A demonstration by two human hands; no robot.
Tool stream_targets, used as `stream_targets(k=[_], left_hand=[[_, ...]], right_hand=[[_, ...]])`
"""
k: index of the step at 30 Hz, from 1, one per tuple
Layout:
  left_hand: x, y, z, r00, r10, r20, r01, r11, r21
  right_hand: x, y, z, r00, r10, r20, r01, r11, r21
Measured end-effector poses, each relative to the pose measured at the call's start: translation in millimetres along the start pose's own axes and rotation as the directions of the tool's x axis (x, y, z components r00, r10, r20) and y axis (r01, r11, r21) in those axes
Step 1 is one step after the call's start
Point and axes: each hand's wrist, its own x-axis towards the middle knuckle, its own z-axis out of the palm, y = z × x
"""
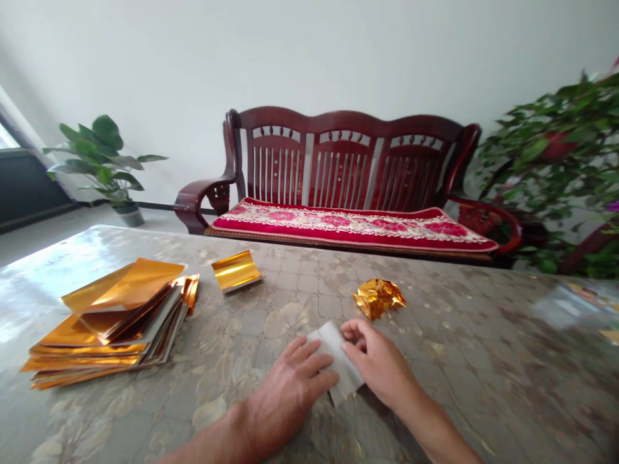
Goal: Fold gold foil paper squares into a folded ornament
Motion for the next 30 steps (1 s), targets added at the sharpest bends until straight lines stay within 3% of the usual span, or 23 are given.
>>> stream_targets(k=[5,8,14,19,25,28,30], left_hand=[[0,0,1,0.999,0.010,-0.034,-0.010,1.000,-0.008],[0,1,1,0.999,0.005,-0.034,-0.005,1.000,-0.017],[2,2,-3,1.000,0.006,-0.012,-0.006,1.000,-0.016],[0,0,-1,0.999,0.035,-0.016,-0.035,0.999,0.002],[3,1,-4,0.999,0.030,-0.025,-0.030,1.000,0.003],[4,3,-6,1.000,0.000,-0.008,0.000,1.000,-0.020],[3,4,-7,1.000,-0.014,0.000,0.014,1.000,-0.020]], right_hand=[[5,16,1,0.997,0.057,0.048,-0.061,0.992,0.107],[5,15,-3,0.994,-0.006,0.108,-0.002,0.998,0.070],[-3,0,-9,0.994,-0.063,0.089,0.064,0.998,-0.012],[-1,3,-5,0.996,-0.021,0.089,0.006,0.986,0.167],[-3,2,5,0.995,0.022,0.097,-0.060,0.910,0.409],[-7,-2,5,0.997,-0.012,0.081,-0.024,0.902,0.431],[-9,-4,4,0.997,-0.057,0.051,0.036,0.938,0.346]])
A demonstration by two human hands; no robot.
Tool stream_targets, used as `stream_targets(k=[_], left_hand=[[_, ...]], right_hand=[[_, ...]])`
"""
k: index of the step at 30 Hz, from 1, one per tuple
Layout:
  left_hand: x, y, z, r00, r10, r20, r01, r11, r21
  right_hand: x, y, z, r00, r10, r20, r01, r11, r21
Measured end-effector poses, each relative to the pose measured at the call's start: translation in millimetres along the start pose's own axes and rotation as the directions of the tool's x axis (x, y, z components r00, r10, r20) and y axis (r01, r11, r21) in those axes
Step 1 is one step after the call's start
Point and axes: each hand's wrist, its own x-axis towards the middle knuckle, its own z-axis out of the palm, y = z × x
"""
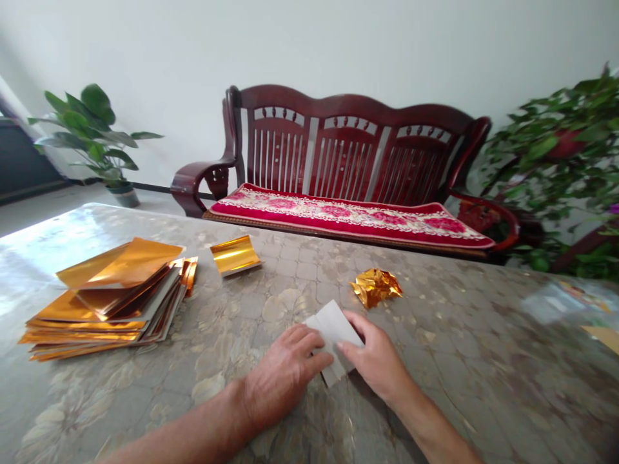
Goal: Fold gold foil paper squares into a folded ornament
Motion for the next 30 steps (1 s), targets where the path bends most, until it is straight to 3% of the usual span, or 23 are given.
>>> stream_targets(k=[5,17,21,27,30], left_hand=[[-3,2,3,1.000,-0.010,-0.017,0.010,0.999,0.034],[-5,2,-3,1.000,-0.002,-0.005,0.002,1.000,-0.018],[-5,2,-2,1.000,0.007,-0.022,-0.007,1.000,0.002],[-5,1,3,0.999,-0.012,-0.034,0.014,0.999,0.047],[-5,2,1,1.000,-0.022,-0.022,0.023,0.998,0.057]], right_hand=[[-6,-6,2,0.992,-0.115,-0.046,0.097,0.953,-0.288],[-17,-6,16,0.967,-0.241,0.084,0.252,0.859,-0.445],[-18,-2,15,0.953,-0.285,0.100,0.290,0.766,-0.574],[-18,1,17,0.922,-0.373,0.108,0.310,0.539,-0.783],[-19,2,19,0.912,-0.390,0.130,0.318,0.467,-0.825]])
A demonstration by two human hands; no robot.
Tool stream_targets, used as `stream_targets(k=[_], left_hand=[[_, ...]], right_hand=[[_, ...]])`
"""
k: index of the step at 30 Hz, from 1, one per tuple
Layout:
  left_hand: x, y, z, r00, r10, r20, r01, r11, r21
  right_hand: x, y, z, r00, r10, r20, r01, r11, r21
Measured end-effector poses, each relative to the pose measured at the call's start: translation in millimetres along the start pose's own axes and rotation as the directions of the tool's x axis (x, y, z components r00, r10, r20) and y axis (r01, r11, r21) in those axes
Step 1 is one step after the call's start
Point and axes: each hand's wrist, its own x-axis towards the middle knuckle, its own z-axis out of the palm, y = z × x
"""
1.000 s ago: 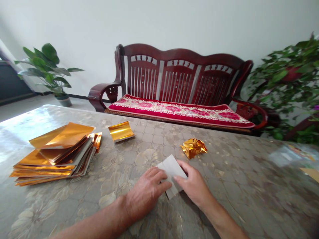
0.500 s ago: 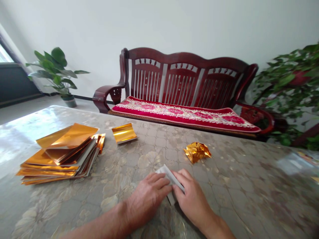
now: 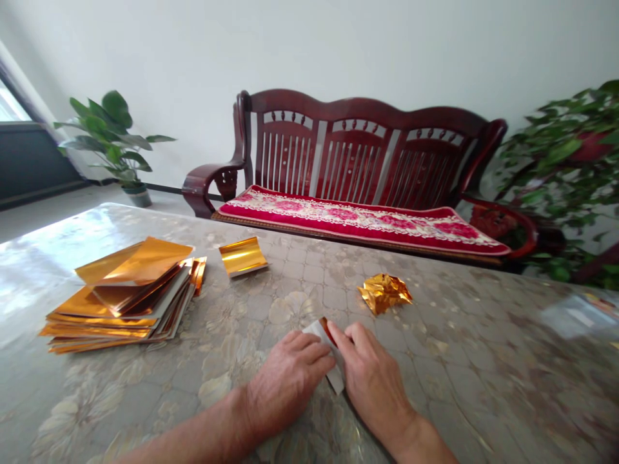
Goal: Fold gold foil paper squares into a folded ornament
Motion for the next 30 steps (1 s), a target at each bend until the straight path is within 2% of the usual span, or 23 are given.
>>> stream_targets(k=[9,16,21,30], left_hand=[[0,2,-8,0.999,0.001,0.054,0.001,1.000,-0.027],[1,0,-9,0.994,-0.003,0.110,0.009,0.998,-0.058],[2,2,-9,0.993,-0.073,0.097,0.078,0.996,-0.047],[4,6,-4,0.994,-0.064,0.087,0.059,0.997,0.051]], right_hand=[[0,-4,-3,0.996,-0.080,0.048,0.082,0.996,-0.045],[0,-6,-5,0.994,-0.087,0.063,0.089,0.996,-0.028],[1,-7,-7,0.995,-0.061,0.078,0.053,0.994,0.090],[1,14,-13,0.995,-0.043,0.087,0.006,0.923,0.384]])
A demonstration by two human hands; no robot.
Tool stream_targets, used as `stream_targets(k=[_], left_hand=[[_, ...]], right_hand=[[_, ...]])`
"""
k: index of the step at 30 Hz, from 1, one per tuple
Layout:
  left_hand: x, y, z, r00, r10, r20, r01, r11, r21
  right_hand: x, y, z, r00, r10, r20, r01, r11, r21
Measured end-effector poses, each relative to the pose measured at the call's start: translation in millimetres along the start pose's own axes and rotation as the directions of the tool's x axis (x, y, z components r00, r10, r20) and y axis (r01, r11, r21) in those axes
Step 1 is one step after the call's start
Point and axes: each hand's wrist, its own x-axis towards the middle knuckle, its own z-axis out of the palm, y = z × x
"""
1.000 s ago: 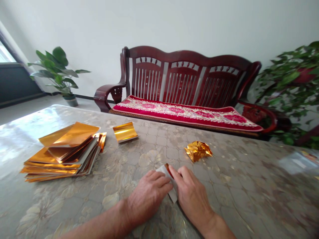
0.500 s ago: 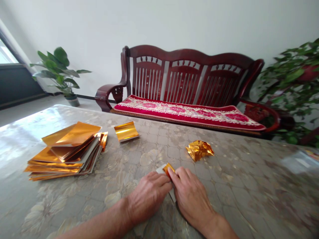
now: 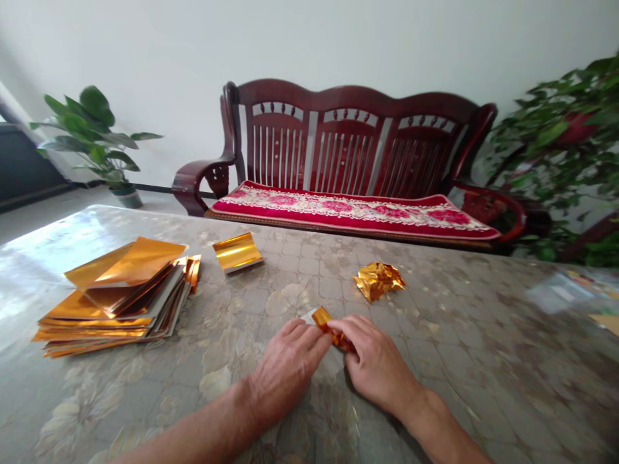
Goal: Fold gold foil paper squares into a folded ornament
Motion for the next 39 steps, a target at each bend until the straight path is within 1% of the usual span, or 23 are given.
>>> stream_targets(k=[3,6,8,12,14,16,18,21,25,27,29,31,34,35,39], left_hand=[[0,-1,0,0.999,-0.020,0.032,0.019,1.000,0.011],[1,-1,-3,0.998,-0.037,0.057,0.035,0.999,0.039],[1,0,-6,0.997,-0.028,0.067,0.024,0.998,0.065],[3,0,-9,0.997,0.026,0.076,-0.033,0.996,0.084],[4,-1,-8,0.997,0.042,0.064,-0.048,0.995,0.085],[5,-3,-8,0.998,0.044,0.037,-0.047,0.994,0.095],[6,-5,-8,1.000,0.019,-0.006,-0.018,0.994,0.109],[8,-4,-11,0.995,-0.056,-0.077,0.064,0.993,0.102],[12,4,-13,0.976,-0.198,-0.091,0.204,0.977,0.060],[14,7,-10,0.961,-0.257,-0.100,0.264,0.962,0.065],[16,6,-7,0.955,-0.274,-0.114,0.283,0.956,0.073],[17,2,-5,0.958,-0.258,-0.127,0.268,0.961,0.068],[19,-6,-6,0.970,-0.206,-0.131,0.214,0.976,0.051],[19,-9,-7,0.975,-0.184,-0.128,0.191,0.980,0.049],[20,-17,-9,0.987,-0.122,-0.103,0.128,0.991,0.047]], right_hand=[[3,4,-3,1.000,0.011,-0.003,-0.011,0.999,0.046],[3,7,-4,1.000,0.007,-0.013,-0.006,0.999,0.042],[1,8,-3,0.999,0.022,-0.044,-0.020,0.999,0.031],[-5,8,7,0.989,0.069,-0.130,-0.076,0.996,-0.050],[-7,5,11,0.985,0.104,-0.135,-0.117,0.989,-0.088],[-8,-1,13,0.981,0.144,-0.130,-0.157,0.983,-0.092],[-8,-7,10,0.980,0.164,-0.110,-0.172,0.983,-0.070],[-7,-15,5,0.987,0.153,-0.043,-0.154,0.988,-0.011],[-1,-16,2,0.985,0.171,0.039,-0.174,0.976,0.129],[3,-13,2,0.982,0.182,0.039,-0.186,0.967,0.176],[8,-7,2,0.983,0.185,0.010,-0.184,0.968,0.172],[13,0,2,0.977,0.198,-0.077,-0.187,0.973,0.133],[19,16,-1,0.935,0.220,-0.278,-0.200,0.975,0.101],[21,21,-2,0.928,0.217,-0.301,-0.190,0.975,0.118],[24,39,-5,0.967,0.199,-0.159,-0.153,0.953,0.262]])
